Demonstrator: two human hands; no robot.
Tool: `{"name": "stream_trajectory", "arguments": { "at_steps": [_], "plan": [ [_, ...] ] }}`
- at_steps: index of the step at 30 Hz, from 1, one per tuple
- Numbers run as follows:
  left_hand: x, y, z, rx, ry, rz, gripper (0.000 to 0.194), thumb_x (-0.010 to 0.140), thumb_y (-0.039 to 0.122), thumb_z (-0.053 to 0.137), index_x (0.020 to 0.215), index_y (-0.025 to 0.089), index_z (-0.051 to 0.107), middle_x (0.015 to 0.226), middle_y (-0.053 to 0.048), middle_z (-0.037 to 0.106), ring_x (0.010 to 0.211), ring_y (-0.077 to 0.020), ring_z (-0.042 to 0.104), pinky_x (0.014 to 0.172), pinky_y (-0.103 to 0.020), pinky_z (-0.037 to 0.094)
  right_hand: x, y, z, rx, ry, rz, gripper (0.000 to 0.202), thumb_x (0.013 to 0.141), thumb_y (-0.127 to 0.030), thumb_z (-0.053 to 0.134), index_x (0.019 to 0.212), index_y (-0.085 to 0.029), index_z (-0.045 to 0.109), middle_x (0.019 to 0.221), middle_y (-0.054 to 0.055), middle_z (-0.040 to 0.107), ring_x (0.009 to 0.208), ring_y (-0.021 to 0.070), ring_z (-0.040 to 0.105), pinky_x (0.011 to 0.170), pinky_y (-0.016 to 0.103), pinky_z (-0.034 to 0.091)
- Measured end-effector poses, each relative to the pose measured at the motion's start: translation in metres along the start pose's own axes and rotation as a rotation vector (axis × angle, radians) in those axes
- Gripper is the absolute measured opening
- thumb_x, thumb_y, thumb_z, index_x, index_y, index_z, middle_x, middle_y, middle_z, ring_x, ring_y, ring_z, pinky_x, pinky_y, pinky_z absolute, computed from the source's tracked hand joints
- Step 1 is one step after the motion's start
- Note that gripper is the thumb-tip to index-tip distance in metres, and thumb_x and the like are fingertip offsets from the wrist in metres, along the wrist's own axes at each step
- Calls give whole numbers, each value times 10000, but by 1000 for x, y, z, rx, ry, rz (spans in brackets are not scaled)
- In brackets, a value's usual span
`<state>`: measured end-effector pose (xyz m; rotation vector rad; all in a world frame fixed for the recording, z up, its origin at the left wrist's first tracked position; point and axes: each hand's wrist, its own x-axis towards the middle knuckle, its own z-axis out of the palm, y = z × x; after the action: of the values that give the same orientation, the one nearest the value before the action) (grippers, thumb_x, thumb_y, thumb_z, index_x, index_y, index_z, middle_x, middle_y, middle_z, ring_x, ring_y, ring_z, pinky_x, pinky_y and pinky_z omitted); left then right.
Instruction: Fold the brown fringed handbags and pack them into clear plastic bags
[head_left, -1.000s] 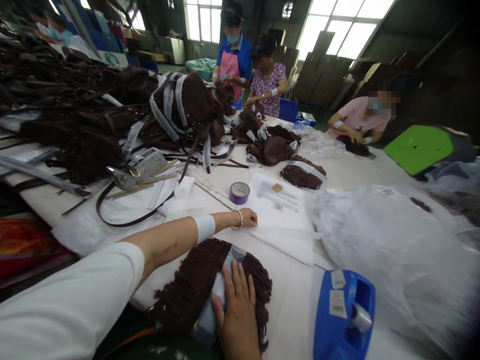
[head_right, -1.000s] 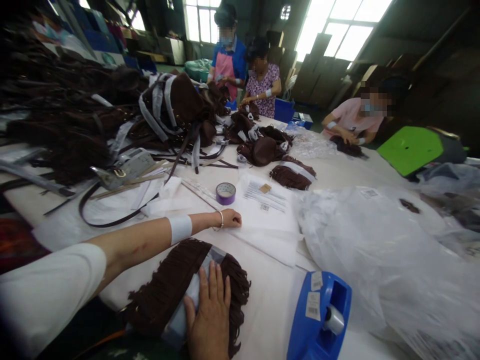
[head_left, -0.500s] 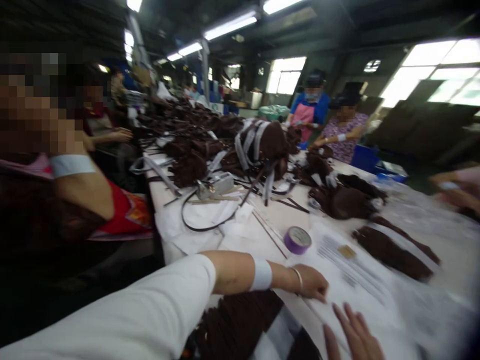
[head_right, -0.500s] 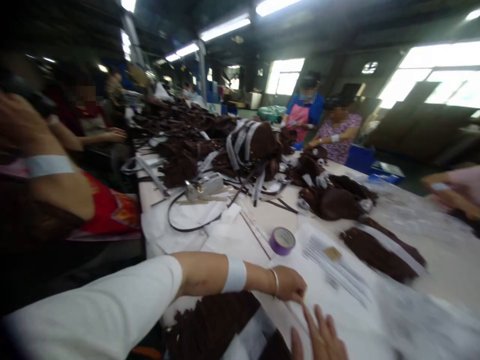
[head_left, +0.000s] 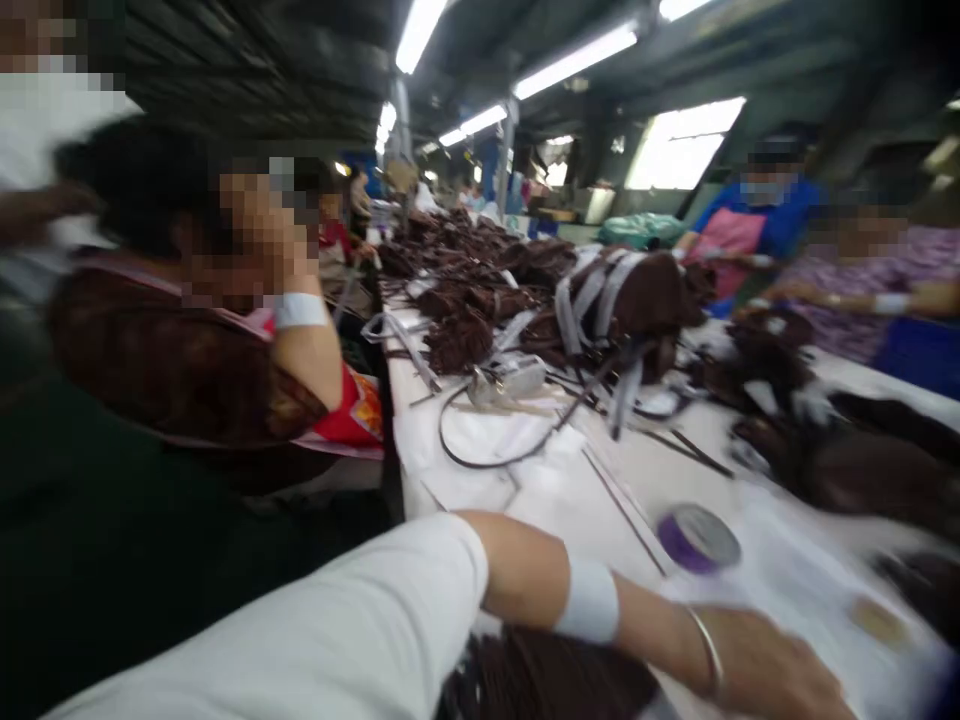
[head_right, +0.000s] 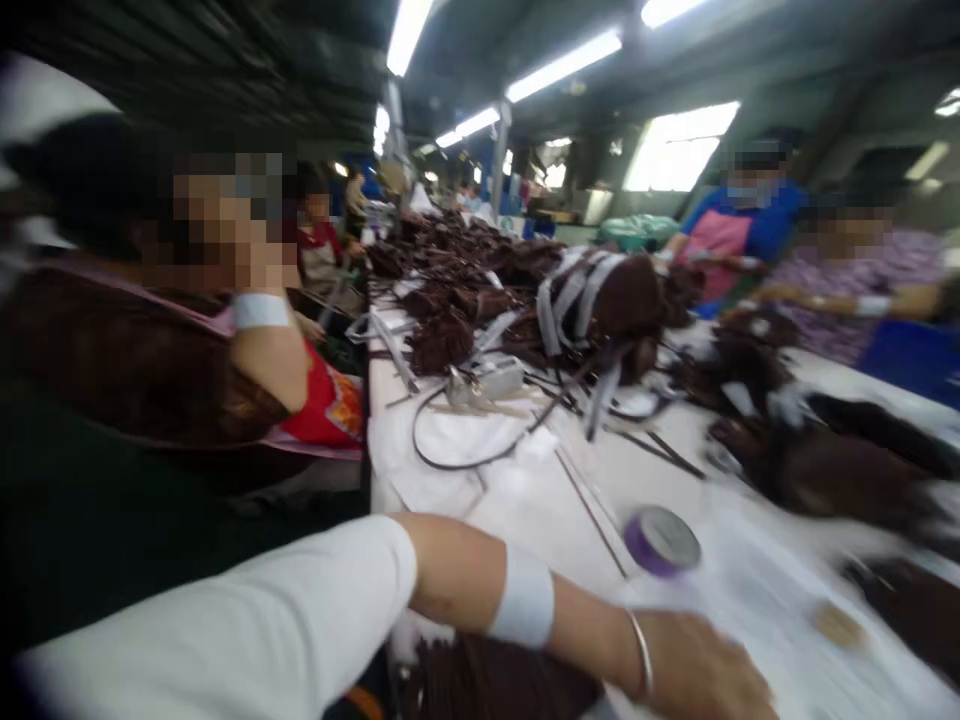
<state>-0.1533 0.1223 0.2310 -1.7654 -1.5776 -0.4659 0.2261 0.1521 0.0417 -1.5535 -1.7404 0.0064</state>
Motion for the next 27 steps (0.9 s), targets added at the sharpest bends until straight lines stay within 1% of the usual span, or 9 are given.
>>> {"name": "stream_trajectory", "arguments": {
  "at_steps": [4,7,9,12,16,20,22,24,27],
  "plan": [
    [-14,134,48,-428,-81,261,302,921,324,530,1157,136,543,1149,-92,563,998,-211,571,855,-413,496,-72,20,-96,-238,-263,163,339,845,-427,449,818,-216,714,868,60,682,757,214,626,687,333,487],
    [-28,231,46,-680,-122,534,199,939,213,449,999,104,603,1030,-117,589,959,-209,546,840,-374,457,-88,8,-115,-371,-380,286,242,807,-308,500,889,-214,708,884,53,669,757,181,603,689,293,429],
    [-32,268,35,-767,-142,797,233,933,161,404,890,100,625,958,-134,590,936,-221,529,804,-363,430,-92,7,-115,-429,-377,314,249,785,-240,501,934,-224,699,903,45,655,750,162,581,689,281,403],
    [-28,274,32,-768,-152,921,263,934,163,384,945,105,641,953,-130,576,954,-244,509,804,-377,400,-102,15,-123,-458,-319,317,211,757,-217,514,892,-206,676,861,37,630,759,167,553,704,289,386],
    [-35,226,59,-768,-193,646,331,913,149,399,1182,127,590,965,-103,573,981,-229,513,893,-381,400,-130,26,-143,-376,-59,330,176,737,-216,520,868,-173,629,833,46,596,794,188,534,770,322,405],
    [-75,193,86,-928,-273,233,377,926,194,374,1256,146,551,997,-108,627,1017,-225,551,955,-371,423,-152,22,-136,-198,215,491,179,756,-233,539,906,-181,622,821,23,558,774,162,521,794,322,426],
    [-93,193,94,-1096,-405,-79,399,919,226,401,1297,164,513,1005,-87,657,961,-205,608,919,-333,467,-155,19,-120,135,355,725,296,745,-282,595,1030,-200,597,793,-21,524,654,115,498,718,293,459],
    [-102,202,101,-1336,-652,-427,473,884,196,439,1354,152,430,902,-63,684,760,-168,661,779,-292,531,-150,19,-101,542,437,939,466,739,-340,619,1178,-225,516,808,-45,517,551,76,469,631,268,486],
    [-97,224,115,-1630,-985,-736,467,851,115,416,1315,63,416,745,-64,684,589,-134,656,638,-255,550,-138,23,-75,875,397,1027,452,816,-427,517,1220,-228,472,911,-7,585,640,91,577,689,309,539]
  ]
}}
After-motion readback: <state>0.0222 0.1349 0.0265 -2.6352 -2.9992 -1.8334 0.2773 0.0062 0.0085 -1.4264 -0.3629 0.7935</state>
